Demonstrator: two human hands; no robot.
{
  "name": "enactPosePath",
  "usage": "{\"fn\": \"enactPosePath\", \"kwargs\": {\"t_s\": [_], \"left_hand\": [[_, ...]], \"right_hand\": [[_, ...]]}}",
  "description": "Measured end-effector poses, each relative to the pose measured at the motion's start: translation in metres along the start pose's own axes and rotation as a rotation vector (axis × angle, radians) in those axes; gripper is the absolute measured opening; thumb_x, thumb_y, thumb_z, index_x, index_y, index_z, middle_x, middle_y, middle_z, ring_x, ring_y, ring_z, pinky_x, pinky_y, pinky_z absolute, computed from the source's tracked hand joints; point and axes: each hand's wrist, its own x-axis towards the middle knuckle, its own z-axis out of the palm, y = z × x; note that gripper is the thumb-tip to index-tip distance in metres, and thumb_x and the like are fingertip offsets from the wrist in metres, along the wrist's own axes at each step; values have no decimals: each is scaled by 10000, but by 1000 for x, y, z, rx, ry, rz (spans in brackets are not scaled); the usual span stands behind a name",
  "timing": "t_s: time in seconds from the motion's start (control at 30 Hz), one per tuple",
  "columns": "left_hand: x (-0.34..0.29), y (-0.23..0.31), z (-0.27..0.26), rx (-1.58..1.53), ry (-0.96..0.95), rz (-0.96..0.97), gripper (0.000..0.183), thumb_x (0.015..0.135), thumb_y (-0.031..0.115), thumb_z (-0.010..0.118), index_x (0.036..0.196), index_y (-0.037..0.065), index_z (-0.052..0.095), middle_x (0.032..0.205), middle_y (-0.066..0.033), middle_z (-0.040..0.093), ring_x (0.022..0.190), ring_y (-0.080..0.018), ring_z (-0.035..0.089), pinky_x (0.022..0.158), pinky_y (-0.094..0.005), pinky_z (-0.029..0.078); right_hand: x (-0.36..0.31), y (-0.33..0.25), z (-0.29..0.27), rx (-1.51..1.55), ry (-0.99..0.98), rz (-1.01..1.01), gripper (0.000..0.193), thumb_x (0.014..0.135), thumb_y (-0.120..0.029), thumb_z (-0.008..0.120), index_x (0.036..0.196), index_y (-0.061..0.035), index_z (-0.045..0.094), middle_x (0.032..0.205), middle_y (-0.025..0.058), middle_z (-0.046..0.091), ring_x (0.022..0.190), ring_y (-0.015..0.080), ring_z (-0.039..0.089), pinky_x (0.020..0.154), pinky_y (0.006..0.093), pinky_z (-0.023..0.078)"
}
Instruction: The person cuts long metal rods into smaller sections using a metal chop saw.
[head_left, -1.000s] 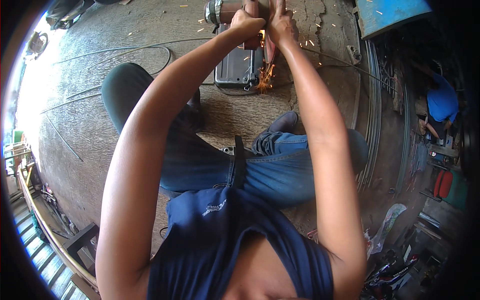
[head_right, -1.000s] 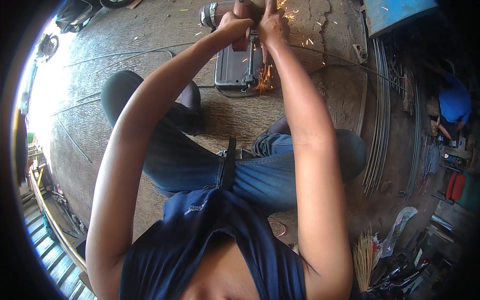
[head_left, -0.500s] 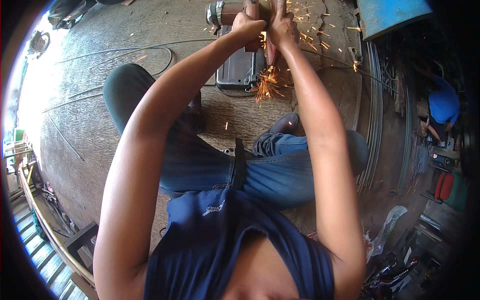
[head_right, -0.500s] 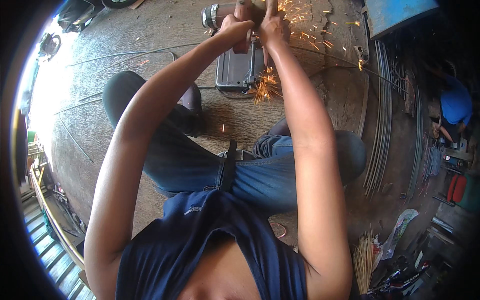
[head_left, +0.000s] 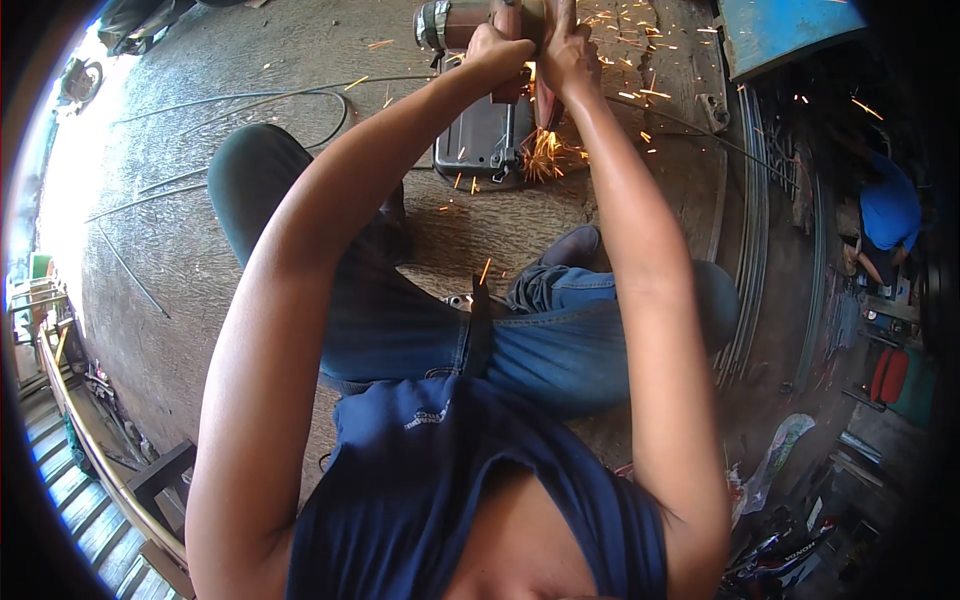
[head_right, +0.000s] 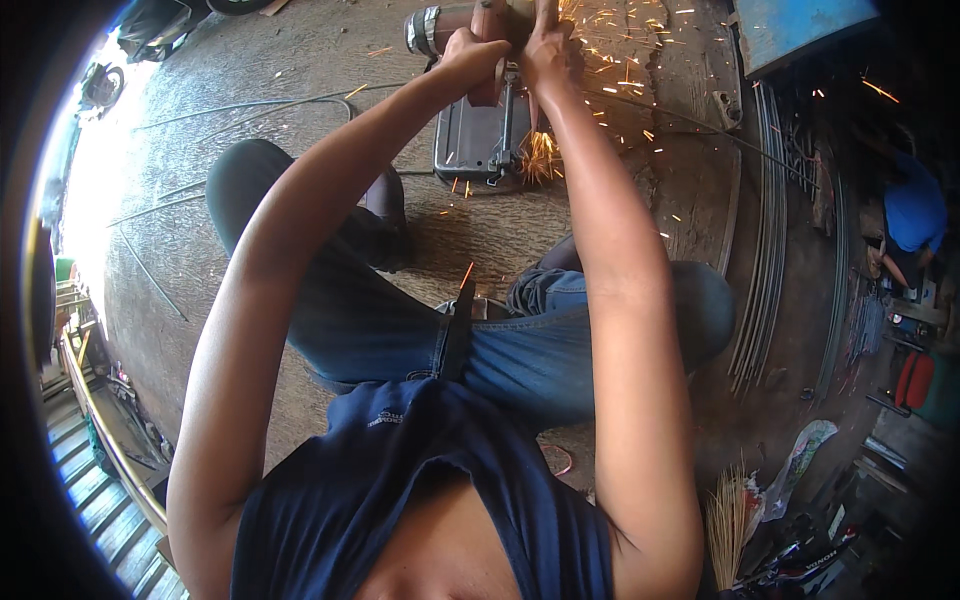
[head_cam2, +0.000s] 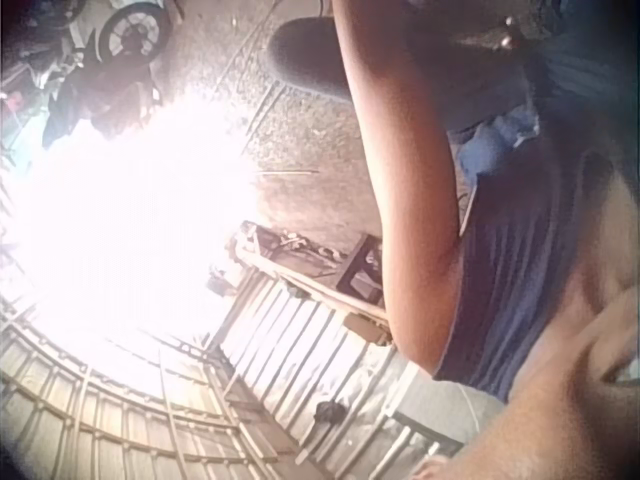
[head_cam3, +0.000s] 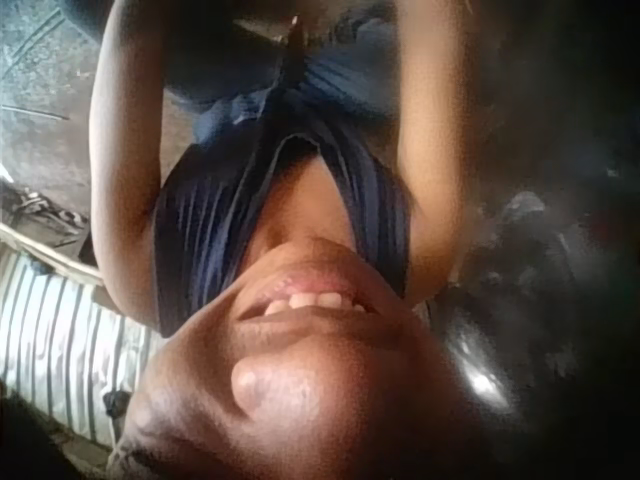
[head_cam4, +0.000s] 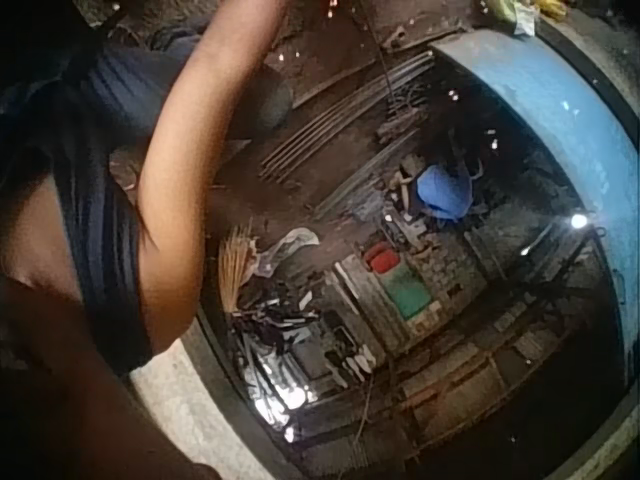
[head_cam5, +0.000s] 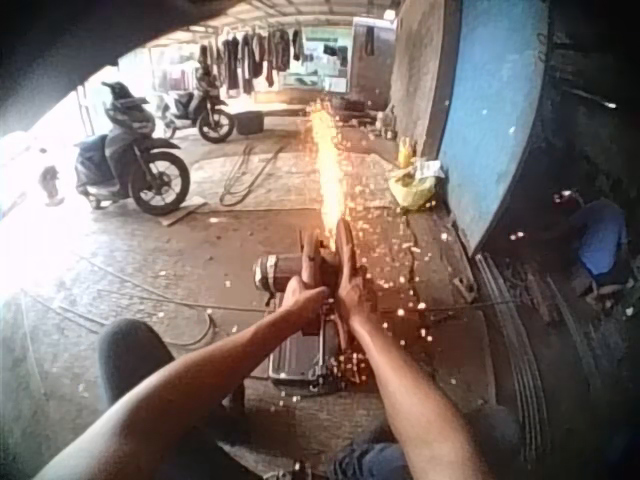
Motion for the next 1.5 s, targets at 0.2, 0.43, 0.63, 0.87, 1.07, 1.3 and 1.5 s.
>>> {"fn": "enactPosePath", "kwargs": {"t_s": [0.2,0.43,0.63,0.87,1.07,1.3,1.5], "left_hand": [[-1,1,1,72,41,-13,491,676,343,704,796,-130,648,716,-175,658,679,-227,676,606,-348,532],[-4,3,-2,74,-3,-1,491,681,351,701,807,-120,653,723,-178,664,687,-234,680,616,-354,533],[-6,4,-2,60,39,-32,497,641,323,711,868,-114,646,799,-207,675,778,-284,699,691,-374,551],[0,-9,-1,67,-3,52,485,679,380,702,741,-98,656,693,-162,658,664,-227,669,607,-351,526],[-8,-2,-3,55,-8,48,479,679,379,701,721,-96,658,685,-161,655,657,-216,665,587,-346,520],[-6,-6,-5,35,-91,55,512,680,375,705,762,-125,628,707,-177,654,662,-224,665,587,-342,524],[-1,-12,13,-431,-59,14,385,713,180,700,853,-146,549,674,-139,612,594,-213,622,481,-356,500]], "right_hand": [[0,1,2,-7,1,0,850,890,-238,509,1496,-345,-77,1046,359,545,842,468,610,690,556,492],[-1,0,3,-6,0,-7,861,882,-223,518,1498,-330,-75,1056,362,536,854,473,603,701,556,490],[-1,2,4,-7,3,-12,871,876,-210,525,1500,-317,-73,1065,364,528,864,477,598,711,555,488],[-3,7,8,-27,11,-17,883,868,-194,534,1502,-301,-71,1075,366,519,875,482,591,722,554,486],[-4,11,11,-43,18,-19,893,861,-181,541,1504,-288,-70,1083,368,511,885,486,586,732,554,484],[-5,15,11,-58,17,-26,904,854,-166,549,1506,-273,-68,1093,371,501,897,491,580,744,553,482],[-6,17,14,-71,8,-33,914,847,-153,557,1508,-260,-66,1102,373,493,906,495,574,753,553,480]]}}
